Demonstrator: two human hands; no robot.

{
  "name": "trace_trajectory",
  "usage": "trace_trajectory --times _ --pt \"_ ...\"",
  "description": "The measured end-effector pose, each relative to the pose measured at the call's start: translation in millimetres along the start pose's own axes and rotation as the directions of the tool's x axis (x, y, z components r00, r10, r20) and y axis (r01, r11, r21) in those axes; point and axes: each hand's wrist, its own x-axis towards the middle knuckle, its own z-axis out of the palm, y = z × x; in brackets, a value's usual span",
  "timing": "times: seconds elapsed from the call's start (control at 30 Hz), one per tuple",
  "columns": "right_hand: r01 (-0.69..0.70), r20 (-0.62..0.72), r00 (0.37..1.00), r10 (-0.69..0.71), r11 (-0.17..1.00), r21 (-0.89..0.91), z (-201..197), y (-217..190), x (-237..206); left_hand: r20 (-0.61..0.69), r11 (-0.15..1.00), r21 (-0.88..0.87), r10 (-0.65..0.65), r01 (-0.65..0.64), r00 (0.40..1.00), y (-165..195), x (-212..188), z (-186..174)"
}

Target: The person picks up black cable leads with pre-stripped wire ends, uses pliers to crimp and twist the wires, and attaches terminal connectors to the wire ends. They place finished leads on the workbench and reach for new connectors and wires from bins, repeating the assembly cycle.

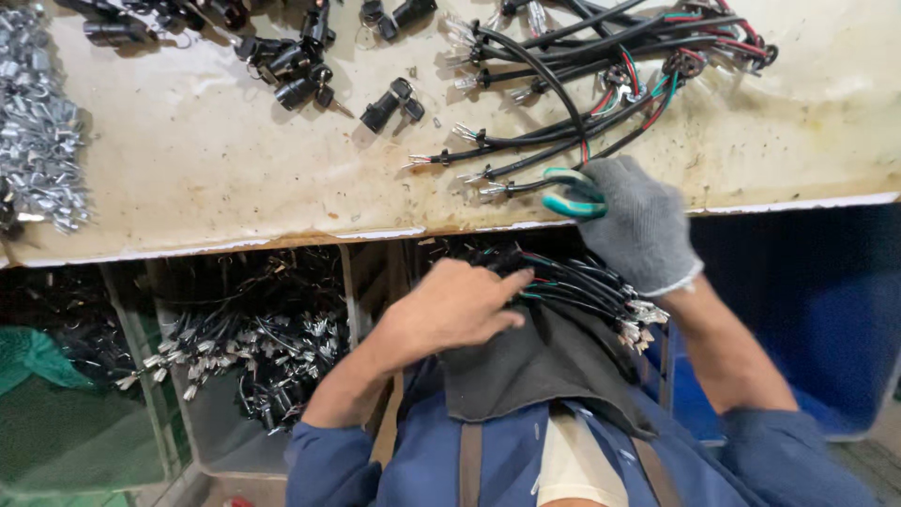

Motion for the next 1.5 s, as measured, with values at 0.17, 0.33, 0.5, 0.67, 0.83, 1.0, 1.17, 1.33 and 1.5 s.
trace_trajectory --times 0.17,0.33,0.5,0.67,0.83,1.0,1.17,1.33,1.5 --pt "-0.031 -0.068 0.997 0.020 0.986 -0.161 14 -5 -15 -0.767 0.901 0.005 -0.276 0.434 0.580 -49 9 -45" --pt "-0.007 0.104 0.994 0.027 0.981 -0.193 13 3 -14 -0.870 0.791 0.333 0.048 0.513 0.491 -100 21 -64" --pt "-0.020 0.148 0.988 0.039 0.991 -0.133 20 21 -13 -0.936 0.956 -0.267 -0.229 -0.118 0.266 -85 15 -23" --pt "-0.275 0.107 0.960 0.257 0.935 0.225 20 39 -9 -0.955 0.829 -0.289 -0.210 -0.479 0.211 -49 31 -31" --pt "-0.697 0.416 0.593 0.689 0.181 0.694 13 9 -19 -0.715 0.247 -0.698 -0.205 -0.672 0.668 -5 36 -11" --pt "-0.073 0.059 0.997 0.049 0.836 0.544 -10 -22 -18 -0.643 0.738 -0.569 -0.124 -0.363 0.755 -8 30 9" --pt "0.135 0.255 0.938 -0.235 0.926 0.354 -5 -20 4 -0.523 0.818 -0.543 -0.151 -0.191 0.839 -5 25 13" --pt "-0.094 0.015 0.995 0.099 0.877 0.471 13 -37 -4 -0.643 0.843 -0.482 -0.154 -0.241 0.750 5 21 11" --pt "-0.354 0.220 0.935 0.280 0.786 0.507 5 -38 -4 -0.647 0.845 -0.467 -0.124 -0.263 0.752 12 22 7"
